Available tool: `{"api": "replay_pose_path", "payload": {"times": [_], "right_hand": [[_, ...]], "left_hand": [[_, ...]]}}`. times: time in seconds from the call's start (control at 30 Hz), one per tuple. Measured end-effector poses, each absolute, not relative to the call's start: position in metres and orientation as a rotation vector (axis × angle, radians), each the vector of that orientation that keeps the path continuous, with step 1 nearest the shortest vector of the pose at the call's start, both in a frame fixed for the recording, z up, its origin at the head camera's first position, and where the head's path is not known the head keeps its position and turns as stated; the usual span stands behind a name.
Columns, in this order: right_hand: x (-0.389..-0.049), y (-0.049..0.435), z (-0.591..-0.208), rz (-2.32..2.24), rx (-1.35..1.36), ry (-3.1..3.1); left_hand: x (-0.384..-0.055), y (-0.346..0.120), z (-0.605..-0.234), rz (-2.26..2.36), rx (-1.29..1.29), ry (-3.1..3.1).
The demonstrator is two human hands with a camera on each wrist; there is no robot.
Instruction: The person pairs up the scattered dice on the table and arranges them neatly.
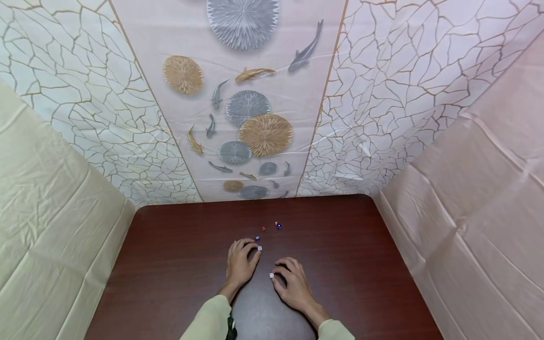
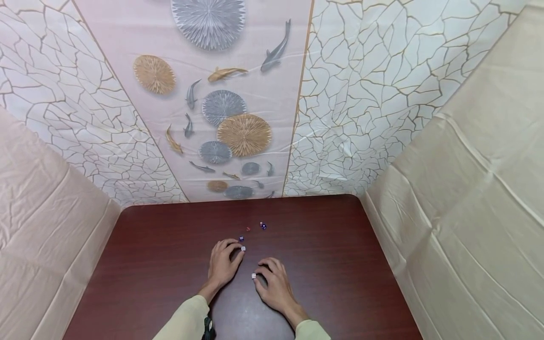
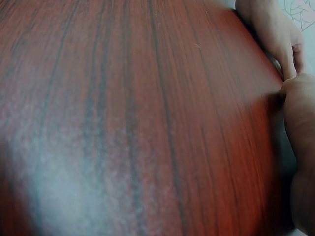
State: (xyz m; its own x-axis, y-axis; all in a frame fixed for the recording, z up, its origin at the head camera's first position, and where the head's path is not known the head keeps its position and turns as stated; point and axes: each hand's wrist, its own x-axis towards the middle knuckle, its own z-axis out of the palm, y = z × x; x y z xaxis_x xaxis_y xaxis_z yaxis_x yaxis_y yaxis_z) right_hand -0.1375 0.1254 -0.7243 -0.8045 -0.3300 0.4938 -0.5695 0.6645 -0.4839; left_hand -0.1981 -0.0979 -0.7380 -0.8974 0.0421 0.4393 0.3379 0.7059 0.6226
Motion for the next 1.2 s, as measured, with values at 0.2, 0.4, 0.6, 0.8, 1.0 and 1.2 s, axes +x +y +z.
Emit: {"api": "replay_pose_path", "payload": {"times": [0.2, 0.4, 0.6, 0.8, 1.0, 1.2], "right_hand": [[-0.137, 0.126, -0.724, 0.906, 0.690, -2.551], [-0.137, 0.126, -0.724, 0.913, 0.693, -2.567], [-0.137, 0.128, -0.725, 0.897, 0.703, -2.551], [-0.138, 0.129, -0.726, 0.900, 0.714, -2.526], [-0.137, 0.128, -0.725, 0.885, 0.706, -2.524], [-0.137, 0.128, -0.725, 0.867, 0.699, -2.533]], "left_hand": [[-0.197, -0.098, -0.736, -1.036, -0.307, -2.490], [-0.192, -0.101, -0.731, -1.100, -0.310, -2.475], [-0.183, -0.103, -0.724, -1.136, -0.324, -2.467], [-0.173, -0.106, -0.716, -1.108, -0.383, -2.436], [-0.157, -0.106, -0.713, -1.077, -0.488, -2.378], [-0.140, -0.107, -0.722, -1.080, -0.536, -2.364]]}}
